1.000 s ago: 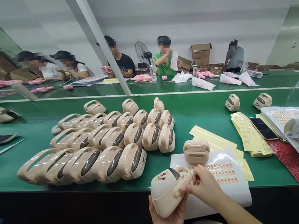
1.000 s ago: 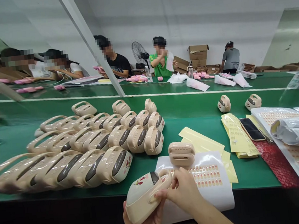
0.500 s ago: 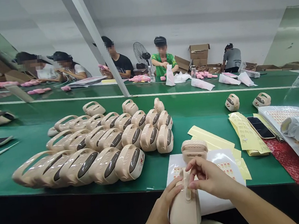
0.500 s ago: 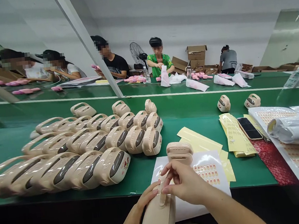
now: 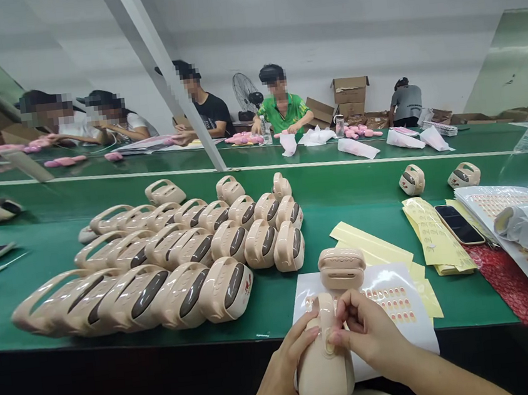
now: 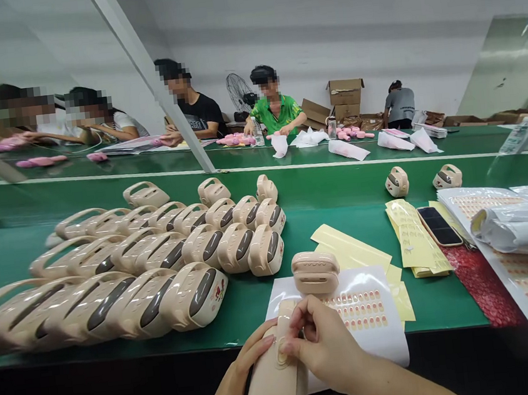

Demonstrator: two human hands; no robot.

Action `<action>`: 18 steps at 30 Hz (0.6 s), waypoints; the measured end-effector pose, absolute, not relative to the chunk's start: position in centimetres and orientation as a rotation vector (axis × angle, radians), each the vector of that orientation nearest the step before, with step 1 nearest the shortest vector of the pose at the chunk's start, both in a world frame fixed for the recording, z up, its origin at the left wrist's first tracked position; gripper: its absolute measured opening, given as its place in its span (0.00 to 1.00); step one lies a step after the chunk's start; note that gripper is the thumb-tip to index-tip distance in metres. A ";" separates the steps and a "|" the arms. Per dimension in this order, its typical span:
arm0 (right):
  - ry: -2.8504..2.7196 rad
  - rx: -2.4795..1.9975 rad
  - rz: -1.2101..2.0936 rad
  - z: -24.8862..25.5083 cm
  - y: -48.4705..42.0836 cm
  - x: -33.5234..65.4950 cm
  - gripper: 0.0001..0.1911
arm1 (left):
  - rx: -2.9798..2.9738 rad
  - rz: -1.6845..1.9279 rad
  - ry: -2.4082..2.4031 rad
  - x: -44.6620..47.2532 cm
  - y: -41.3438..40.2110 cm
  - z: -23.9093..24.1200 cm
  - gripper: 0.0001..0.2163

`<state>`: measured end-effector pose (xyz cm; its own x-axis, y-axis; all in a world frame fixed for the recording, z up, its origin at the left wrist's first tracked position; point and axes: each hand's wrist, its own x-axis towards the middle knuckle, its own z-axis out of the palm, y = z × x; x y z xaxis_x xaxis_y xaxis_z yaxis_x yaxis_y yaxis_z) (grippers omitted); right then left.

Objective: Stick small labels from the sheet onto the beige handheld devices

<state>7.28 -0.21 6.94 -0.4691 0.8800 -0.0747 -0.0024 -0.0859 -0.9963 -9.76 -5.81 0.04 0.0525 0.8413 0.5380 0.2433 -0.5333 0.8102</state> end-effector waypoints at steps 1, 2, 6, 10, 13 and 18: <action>-1.484 -0.981 1.630 6.8 -0.3 7.2 0.12 | 1.819 1.514 1.077 -9.7 -5.8 0.1 0.42; -1.477 -0.978 1.625 6.7 -0.4 7.2 0.12 | 1.835 1.515 1.072 -9.7 -5.7 0.1 0.43; -1.541 -0.972 1.584 6.4 -0.5 7.1 0.09 | 1.942 1.509 1.101 -9.7 -5.7 0.0 0.44; -1.845 -0.981 1.286 6.1 -0.8 7.6 0.05 | 2.005 1.495 1.131 -9.8 -5.7 -0.1 0.44; -2.157 -0.793 0.730 5.8 -1.1 8.2 0.07 | 2.033 1.485 1.129 -9.8 -5.7 0.0 0.44; -2.320 -0.544 0.328 5.5 -0.4 8.8 0.25 | 2.073 1.490 1.083 -9.9 -5.7 0.1 0.44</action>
<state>8.76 -0.44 5.50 -0.6517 0.4712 0.5943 0.2879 0.8786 -0.3809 -9.86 -5.70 0.09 0.1472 0.7578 0.6356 0.3704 -0.6381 0.6750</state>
